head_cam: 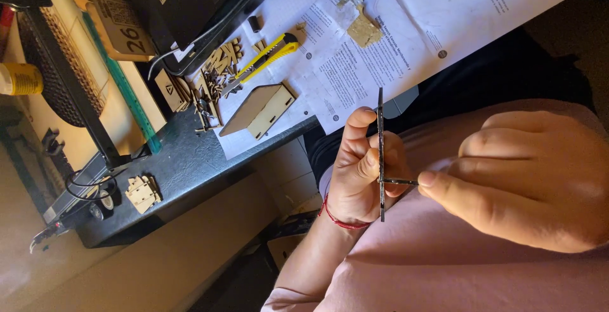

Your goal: Assembling small laser-cut wooden components by applying glue to the edges and joining them together to form a structure.

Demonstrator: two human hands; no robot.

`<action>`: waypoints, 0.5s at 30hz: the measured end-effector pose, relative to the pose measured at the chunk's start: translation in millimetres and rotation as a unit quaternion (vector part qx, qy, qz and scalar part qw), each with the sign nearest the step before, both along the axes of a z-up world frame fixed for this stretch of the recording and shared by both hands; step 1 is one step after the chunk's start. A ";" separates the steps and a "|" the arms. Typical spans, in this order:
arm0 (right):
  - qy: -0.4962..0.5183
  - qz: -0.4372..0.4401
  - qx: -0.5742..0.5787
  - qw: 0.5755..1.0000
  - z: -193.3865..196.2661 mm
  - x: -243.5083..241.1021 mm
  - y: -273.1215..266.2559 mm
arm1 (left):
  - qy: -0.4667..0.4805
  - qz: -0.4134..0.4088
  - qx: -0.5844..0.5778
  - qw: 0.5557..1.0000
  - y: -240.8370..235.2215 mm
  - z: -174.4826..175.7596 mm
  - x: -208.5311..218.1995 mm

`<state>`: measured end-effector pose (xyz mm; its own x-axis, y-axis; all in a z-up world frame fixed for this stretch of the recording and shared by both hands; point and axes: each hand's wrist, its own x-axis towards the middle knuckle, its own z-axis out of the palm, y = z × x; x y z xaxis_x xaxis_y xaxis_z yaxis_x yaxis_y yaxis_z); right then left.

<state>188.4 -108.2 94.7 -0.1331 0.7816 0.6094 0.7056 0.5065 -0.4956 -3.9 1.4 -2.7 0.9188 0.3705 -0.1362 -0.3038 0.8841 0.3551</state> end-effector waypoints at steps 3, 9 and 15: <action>-0.035 0.013 -0.001 0.999 2.2 4.1 -0.8 | -0.001 -0.001 -0.010 1.000 -0.1 0.6 0.6; -0.059 0.011 -0.022 0.998 5.5 19.4 -2.8 | -0.027 -0.008 -0.019 0.999 -2.4 4.6 1.7; -0.084 0.026 0.040 0.995 0.9 21.9 -8.4 | -0.043 -0.007 -0.072 0.996 1.6 6.7 5.6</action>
<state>210.3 -116.6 95.6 -0.2768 0.7211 0.6351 0.7476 0.5769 -0.3292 1.7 3.0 4.0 0.9344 0.3396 -0.1076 -0.3145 0.9283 0.1984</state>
